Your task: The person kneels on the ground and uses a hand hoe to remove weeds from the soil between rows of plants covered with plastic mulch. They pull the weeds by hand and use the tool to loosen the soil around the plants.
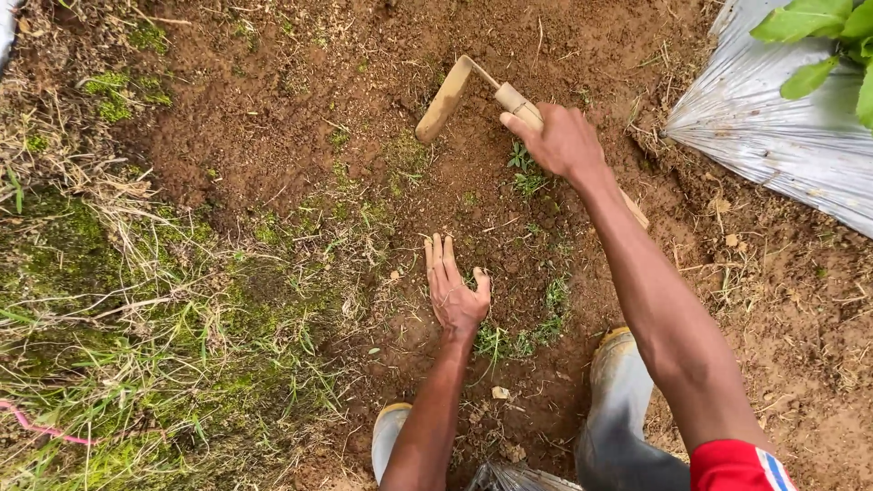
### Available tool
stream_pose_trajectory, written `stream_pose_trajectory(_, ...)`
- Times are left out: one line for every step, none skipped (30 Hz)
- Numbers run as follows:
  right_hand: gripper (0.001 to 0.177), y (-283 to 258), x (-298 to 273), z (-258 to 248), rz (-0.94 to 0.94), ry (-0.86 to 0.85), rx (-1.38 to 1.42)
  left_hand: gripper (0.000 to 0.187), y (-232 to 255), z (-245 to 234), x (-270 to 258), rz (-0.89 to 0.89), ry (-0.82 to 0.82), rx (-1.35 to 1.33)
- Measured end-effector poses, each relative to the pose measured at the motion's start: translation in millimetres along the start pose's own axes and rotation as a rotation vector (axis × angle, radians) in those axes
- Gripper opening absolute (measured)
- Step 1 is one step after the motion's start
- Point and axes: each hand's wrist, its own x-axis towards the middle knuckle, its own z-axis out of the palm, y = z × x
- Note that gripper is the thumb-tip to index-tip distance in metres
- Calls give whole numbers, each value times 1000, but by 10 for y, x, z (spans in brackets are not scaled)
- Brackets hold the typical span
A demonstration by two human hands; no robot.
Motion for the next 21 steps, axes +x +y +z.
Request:
stream_pose_trajectory(46,5,68,112,-2,-6,-47,74,-4,2,-6,0,7,-11)
stream_pose_trajectory(46,1,74,139,2,-11,-43,74,-30,-12,-10,-1,1,-6)
stream_pose_trajectory(49,3,87,126,2,3,-63,74,-27,1,-4,7,3,1)
stream_pose_trajectory(53,-4,87,110,1,16,-83,75,-19,2,-3,14,6,7)
stream_pose_trajectory(53,-41,71,37,-2,23,-89,75,-20,-2,-8,17,12,1)
stream_pose_trajectory(52,-86,46,-35,6,-38,-74,75,-22,-14,-18,20,8,5)
stream_pose_trajectory(51,-134,40,-112,10,-99,-62,75,-18,-9,-18,19,8,7)
stream_pose_trajectory(51,-78,78,-169,3,-94,-72,75,-19,8,16,19,18,-1)
stream_pose_trajectory(51,-11,83,-198,12,-113,-43,75,-24,-3,2,20,18,-4)
stream_pose_trajectory(52,60,92,-226,22,-132,-13,76,-32,-8,-9,22,18,-6)
stream_pose_trajectory(52,53,54,-280,22,-134,-18,76,-43,-13,-21,18,19,-10)
stream_pose_trajectory(52,45,22,-335,62,-146,68,75,-54,-16,-29,18,14,-11)
stream_pose_trajectory(51,30,21,-402,95,-157,152,75,-60,2,-12,17,16,-12)
stream_pose_trajectory(51,-16,115,-310,89,-159,144,75,-55,13,14,12,24,-16)
stream_pose_trajectory(49,-47,185,-194,60,-145,167,74,-55,5,6,13,26,-16)
stream_pose_trajectory(46,-67,255,-79,32,-132,189,73,-51,8,-5,14,28,-17)
stream_pose_trajectory(46,-107,288,37,36,-140,193,73,-79,23,-6,8,23,-11)
stream_pose_trajectory(43,-143,315,148,20,-89,179,74,-100,41,-11,16,35,2)
stream_pose_trajectory(39,-168,335,226,7,-27,165,75,-113,70,6,34,45,8)
stream_pose_trajectory(39,-159,257,277,14,-25,168,75,-110,43,-58,37,37,7)
stream_pose_trajectory(42,-175,251,291,47,-11,199,75,-102,63,-45,33,43,8)
